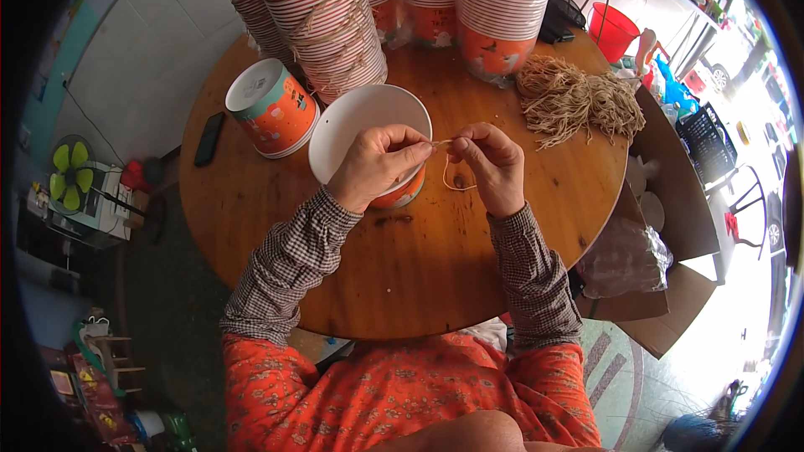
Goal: Attaching string handles to festive paper buckets at a wooden table.
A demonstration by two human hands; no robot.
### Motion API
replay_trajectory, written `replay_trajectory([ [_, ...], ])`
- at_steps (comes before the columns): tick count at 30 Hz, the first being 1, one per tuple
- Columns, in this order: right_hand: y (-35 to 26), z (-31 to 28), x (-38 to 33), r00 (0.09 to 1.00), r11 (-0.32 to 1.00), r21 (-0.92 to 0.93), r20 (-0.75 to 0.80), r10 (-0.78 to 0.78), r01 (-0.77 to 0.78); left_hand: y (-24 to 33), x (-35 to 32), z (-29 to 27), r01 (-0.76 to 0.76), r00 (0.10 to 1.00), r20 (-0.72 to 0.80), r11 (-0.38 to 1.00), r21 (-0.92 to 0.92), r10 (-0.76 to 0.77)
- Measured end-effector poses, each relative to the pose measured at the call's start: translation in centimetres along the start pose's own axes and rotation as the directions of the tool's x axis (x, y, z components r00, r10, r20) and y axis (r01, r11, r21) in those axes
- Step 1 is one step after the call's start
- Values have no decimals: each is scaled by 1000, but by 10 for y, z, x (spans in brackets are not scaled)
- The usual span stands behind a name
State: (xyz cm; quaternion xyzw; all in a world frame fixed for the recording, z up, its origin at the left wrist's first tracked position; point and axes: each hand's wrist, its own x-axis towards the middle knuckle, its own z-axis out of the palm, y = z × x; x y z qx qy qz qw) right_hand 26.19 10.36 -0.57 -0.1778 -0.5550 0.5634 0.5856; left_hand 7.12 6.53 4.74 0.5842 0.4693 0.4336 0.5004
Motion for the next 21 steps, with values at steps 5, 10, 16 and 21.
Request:
replay_trajectory([
  [5,-9,-3,3,997,983,-183,-69,-21,8,-1,0,2,-35,998,46,999,-5,35],
  [10,-44,3,9,974,829,-513,73,-216,222,11,-4,-1,-48,999,-14,983,176,51],
  [16,-78,15,16,870,492,-718,400,-288,492,17,-9,1,-56,998,1,996,-64,56],
  [21,-85,25,21,853,526,-683,484,-194,507,23,-16,5,-94,995,20,992,-85,96],
])
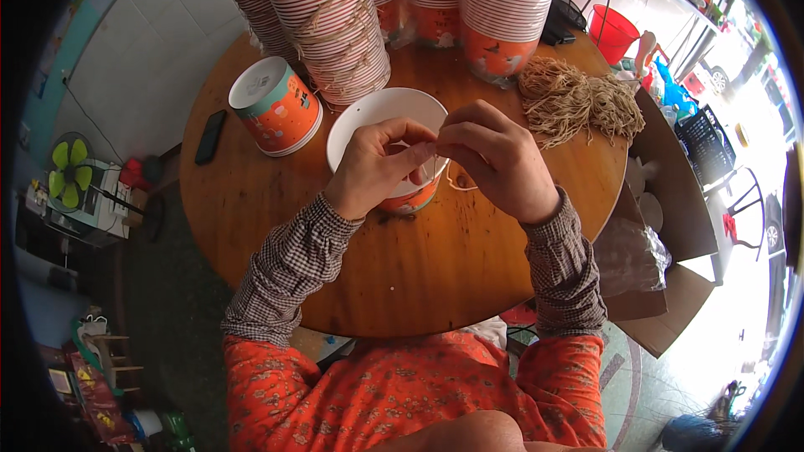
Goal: Attaching string handles to festive paper buckets at a wooden table.
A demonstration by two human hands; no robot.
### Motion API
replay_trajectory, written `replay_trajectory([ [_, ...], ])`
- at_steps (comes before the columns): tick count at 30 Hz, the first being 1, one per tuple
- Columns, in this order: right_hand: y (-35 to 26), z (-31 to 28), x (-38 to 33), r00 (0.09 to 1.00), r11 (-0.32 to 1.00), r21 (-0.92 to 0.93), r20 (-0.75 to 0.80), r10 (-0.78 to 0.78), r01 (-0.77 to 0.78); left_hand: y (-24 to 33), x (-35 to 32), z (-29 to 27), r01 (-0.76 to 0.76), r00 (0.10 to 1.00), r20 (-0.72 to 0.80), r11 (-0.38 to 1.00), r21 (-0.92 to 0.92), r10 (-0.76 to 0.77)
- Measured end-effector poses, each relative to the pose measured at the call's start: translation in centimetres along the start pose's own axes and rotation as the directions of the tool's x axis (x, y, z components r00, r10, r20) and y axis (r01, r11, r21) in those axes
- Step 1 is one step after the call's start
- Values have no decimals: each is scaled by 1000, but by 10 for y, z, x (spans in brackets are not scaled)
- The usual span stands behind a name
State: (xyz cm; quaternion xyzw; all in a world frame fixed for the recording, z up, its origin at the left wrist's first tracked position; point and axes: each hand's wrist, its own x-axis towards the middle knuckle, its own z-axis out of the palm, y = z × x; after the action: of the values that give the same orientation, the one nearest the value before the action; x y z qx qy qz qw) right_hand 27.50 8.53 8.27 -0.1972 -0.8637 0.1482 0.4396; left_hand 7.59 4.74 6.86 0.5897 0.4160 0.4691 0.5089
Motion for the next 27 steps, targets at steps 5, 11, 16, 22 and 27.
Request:
replay_trajectory([
  [5,9,16,-2,991,982,154,-62,118,-108,3,-2,2,38,999,17,994,-101,-37],
  [11,7,27,-10,968,956,202,-93,234,-212,-5,-3,-1,152,988,7,963,-223,-155],
  [16,12,40,-23,848,726,540,-40,528,-426,-8,-4,2,46,997,-61,996,-77,-51],
  [22,15,43,-31,743,303,781,286,605,-547,-7,-3,7,-75,990,-116,994,73,83],
  [27,16,44,-33,760,385,751,230,608,-536,-12,-2,5,-180,976,-65,942,283,207],
])
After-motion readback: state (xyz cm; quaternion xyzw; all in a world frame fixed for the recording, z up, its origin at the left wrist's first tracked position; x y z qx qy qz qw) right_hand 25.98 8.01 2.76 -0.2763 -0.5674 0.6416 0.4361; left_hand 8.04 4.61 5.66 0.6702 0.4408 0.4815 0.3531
